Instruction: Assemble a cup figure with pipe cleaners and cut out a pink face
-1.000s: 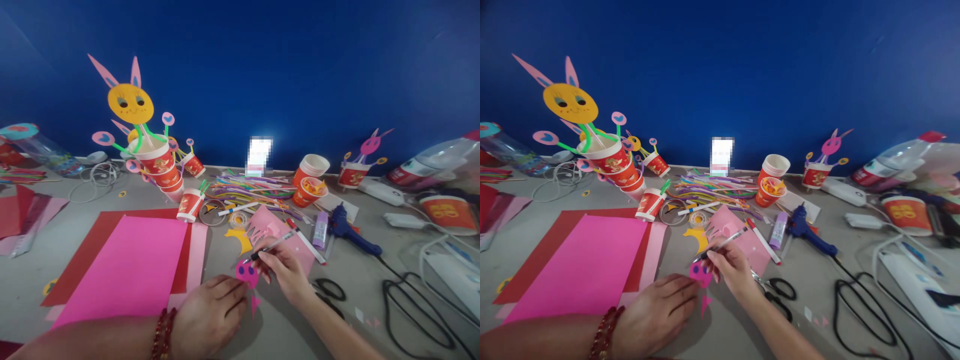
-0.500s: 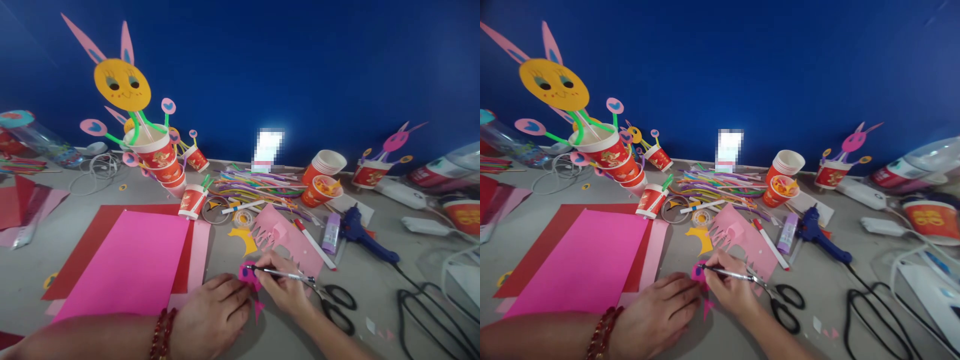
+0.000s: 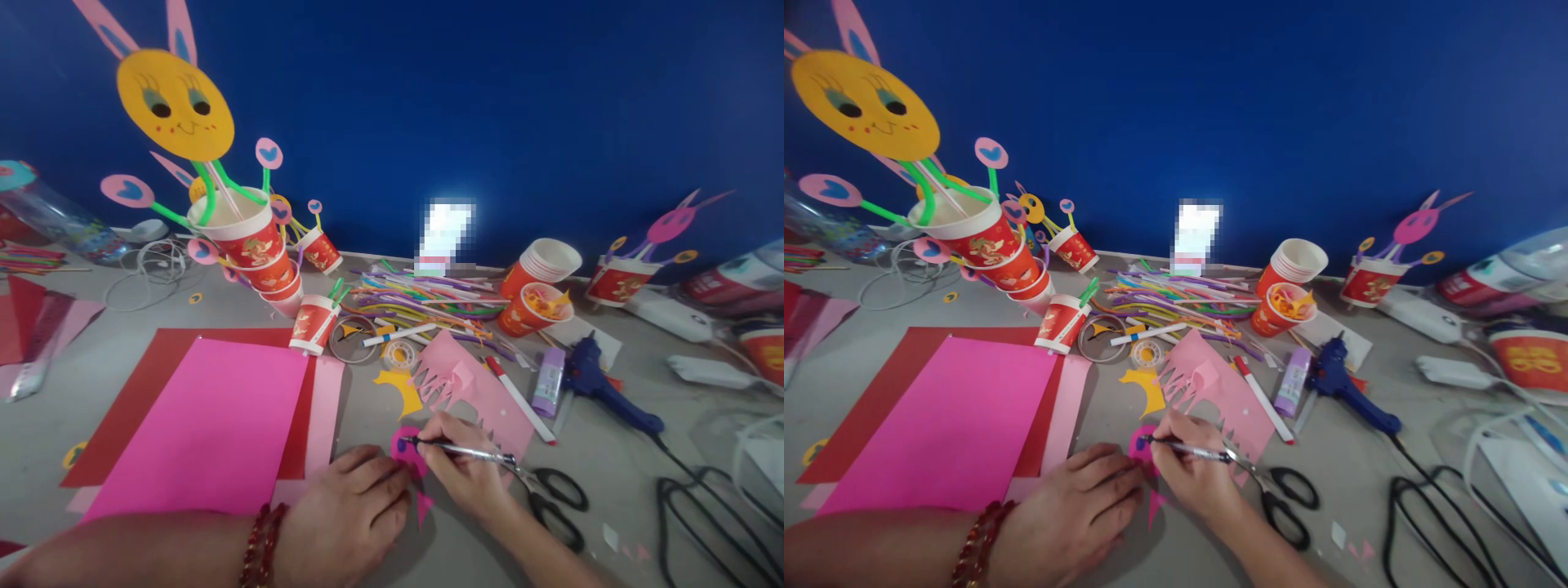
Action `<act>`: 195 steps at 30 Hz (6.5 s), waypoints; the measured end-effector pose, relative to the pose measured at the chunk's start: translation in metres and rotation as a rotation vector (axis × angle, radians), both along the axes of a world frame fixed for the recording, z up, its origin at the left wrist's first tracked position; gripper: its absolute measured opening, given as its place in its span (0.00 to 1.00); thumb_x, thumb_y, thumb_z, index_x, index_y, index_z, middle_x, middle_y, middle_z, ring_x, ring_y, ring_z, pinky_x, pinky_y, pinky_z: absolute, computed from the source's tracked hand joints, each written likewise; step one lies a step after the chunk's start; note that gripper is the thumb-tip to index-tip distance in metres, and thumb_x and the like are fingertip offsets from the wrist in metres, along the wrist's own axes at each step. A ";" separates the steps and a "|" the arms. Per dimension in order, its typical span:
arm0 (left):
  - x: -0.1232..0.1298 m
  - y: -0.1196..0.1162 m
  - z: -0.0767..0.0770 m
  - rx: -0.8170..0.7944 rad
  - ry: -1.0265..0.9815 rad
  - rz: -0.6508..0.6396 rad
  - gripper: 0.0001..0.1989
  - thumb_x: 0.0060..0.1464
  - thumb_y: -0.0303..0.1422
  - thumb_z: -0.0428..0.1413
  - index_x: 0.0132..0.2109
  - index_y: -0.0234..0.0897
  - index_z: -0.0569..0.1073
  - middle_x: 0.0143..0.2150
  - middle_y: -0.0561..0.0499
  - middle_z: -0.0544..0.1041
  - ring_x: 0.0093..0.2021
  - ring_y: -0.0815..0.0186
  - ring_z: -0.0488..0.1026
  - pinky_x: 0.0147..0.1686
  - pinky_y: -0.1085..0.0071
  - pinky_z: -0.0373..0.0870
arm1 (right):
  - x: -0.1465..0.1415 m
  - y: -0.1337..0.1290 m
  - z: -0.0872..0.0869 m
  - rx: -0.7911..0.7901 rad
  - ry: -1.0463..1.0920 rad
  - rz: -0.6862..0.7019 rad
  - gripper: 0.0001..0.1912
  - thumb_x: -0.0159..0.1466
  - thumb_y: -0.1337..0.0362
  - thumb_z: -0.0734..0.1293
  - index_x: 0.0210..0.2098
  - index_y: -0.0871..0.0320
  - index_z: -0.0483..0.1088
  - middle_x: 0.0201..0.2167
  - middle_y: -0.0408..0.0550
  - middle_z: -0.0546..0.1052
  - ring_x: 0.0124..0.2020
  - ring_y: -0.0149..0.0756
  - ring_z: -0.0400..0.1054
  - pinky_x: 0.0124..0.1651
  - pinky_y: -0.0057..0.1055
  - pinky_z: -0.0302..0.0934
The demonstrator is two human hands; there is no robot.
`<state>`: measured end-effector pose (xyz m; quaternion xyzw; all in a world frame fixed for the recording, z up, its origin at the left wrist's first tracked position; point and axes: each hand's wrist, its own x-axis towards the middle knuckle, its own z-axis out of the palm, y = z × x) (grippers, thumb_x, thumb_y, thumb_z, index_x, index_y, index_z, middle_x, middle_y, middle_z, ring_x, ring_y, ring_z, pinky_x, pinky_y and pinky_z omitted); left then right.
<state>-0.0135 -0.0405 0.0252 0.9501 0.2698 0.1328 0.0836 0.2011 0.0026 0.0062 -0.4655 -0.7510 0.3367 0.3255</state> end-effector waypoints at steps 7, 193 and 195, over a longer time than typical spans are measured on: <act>0.001 -0.001 0.003 -0.014 0.012 0.002 0.16 0.66 0.38 0.52 0.55 0.35 0.71 0.60 0.47 0.73 0.58 0.60 0.68 0.60 0.62 0.62 | -0.001 -0.001 0.001 -0.030 -0.023 -0.009 0.07 0.60 0.69 0.61 0.26 0.55 0.66 0.19 0.39 0.70 0.20 0.30 0.63 0.27 0.26 0.54; 0.000 0.000 0.011 -0.004 0.107 -0.018 0.19 0.68 0.41 0.49 0.58 0.32 0.68 0.64 0.48 0.70 0.60 0.61 0.65 0.63 0.63 0.57 | -0.002 -0.001 0.000 0.006 0.033 -0.092 0.09 0.60 0.70 0.60 0.24 0.54 0.61 0.18 0.37 0.64 0.20 0.31 0.58 0.26 0.28 0.51; 0.000 -0.001 0.011 -0.004 0.118 -0.017 0.19 0.68 0.41 0.49 0.58 0.33 0.69 0.63 0.47 0.70 0.60 0.61 0.65 0.63 0.63 0.57 | -0.002 -0.001 -0.001 0.006 0.032 -0.090 0.09 0.61 0.70 0.60 0.24 0.54 0.61 0.18 0.37 0.64 0.20 0.31 0.58 0.26 0.28 0.50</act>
